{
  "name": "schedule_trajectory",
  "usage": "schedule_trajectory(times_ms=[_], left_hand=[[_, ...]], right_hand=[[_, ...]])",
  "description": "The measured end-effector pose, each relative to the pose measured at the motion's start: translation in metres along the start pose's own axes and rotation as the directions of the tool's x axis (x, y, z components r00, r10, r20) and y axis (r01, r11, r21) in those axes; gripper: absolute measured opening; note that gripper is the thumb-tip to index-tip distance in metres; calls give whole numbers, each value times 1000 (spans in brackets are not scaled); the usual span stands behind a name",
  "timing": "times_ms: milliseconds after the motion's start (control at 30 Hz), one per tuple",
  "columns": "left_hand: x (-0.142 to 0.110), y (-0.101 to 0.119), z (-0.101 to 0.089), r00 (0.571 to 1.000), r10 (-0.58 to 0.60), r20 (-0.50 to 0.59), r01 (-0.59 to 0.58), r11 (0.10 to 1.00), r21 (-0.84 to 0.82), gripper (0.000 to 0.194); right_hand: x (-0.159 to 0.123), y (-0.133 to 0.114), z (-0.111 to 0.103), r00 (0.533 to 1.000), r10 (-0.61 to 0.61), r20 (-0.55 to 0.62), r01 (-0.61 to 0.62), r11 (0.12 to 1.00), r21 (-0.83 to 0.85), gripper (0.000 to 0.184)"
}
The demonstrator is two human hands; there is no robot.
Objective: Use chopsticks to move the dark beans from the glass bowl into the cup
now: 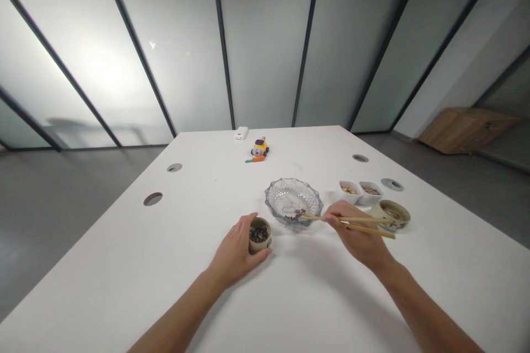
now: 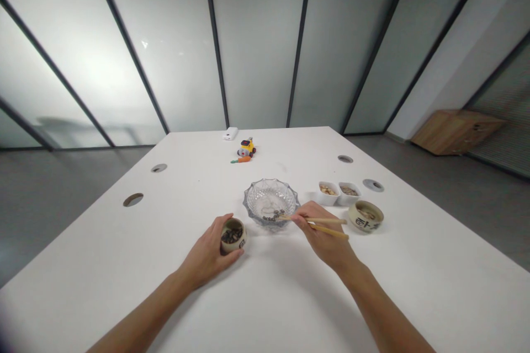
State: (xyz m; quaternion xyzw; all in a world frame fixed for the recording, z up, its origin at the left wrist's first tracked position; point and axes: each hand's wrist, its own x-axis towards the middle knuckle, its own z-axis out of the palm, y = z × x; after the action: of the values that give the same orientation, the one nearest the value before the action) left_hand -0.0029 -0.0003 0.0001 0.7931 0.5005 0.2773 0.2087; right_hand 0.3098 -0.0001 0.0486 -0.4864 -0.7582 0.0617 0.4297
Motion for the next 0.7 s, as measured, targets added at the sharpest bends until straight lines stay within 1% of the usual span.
schedule_trajectory(times_ms=[67, 167, 233, 367, 433, 567, 633, 700], left_hand=[[0, -1, 0, 1000, 0, 11, 0, 1000, 3, 75], [0, -1, 0, 1000, 2, 11, -2, 1000, 0, 74], [0, -1, 0, 1000, 6, 0, -6, 1000, -4, 74], [0, 0, -1, 1000, -3, -1, 3, 1000, -3, 73], [0, 1, -1, 1000, -11, 6, 11, 1000, -2, 73], [0, 0, -1, 1000, 1, 7, -1, 1000, -17, 73], [0, -1, 0, 1000, 13, 6, -13, 1000, -24, 73], [0, -2, 0, 1000, 20, 7, -20, 1000, -24, 73]], right_hand=[[0, -1, 4, 997, 49, 56, -50, 998, 29, 32], [0, 2, 8, 996, 42, 82, -47, 997, 68, 31], [0, 7, 9, 999, 32, 43, -34, 998, 51, 32], [1, 14, 8, 997, 43, -70, -47, 997, -57, 32], [1, 15, 9, 994, 29, -110, -37, 997, -67, 32], [0, 19, 18, 989, -18, -145, 21, 1000, 22, 32], [-1, 23, 25, 990, -13, -141, 23, 997, 71, 31], [-1, 28, 29, 992, 12, -123, 0, 995, 101, 30]])
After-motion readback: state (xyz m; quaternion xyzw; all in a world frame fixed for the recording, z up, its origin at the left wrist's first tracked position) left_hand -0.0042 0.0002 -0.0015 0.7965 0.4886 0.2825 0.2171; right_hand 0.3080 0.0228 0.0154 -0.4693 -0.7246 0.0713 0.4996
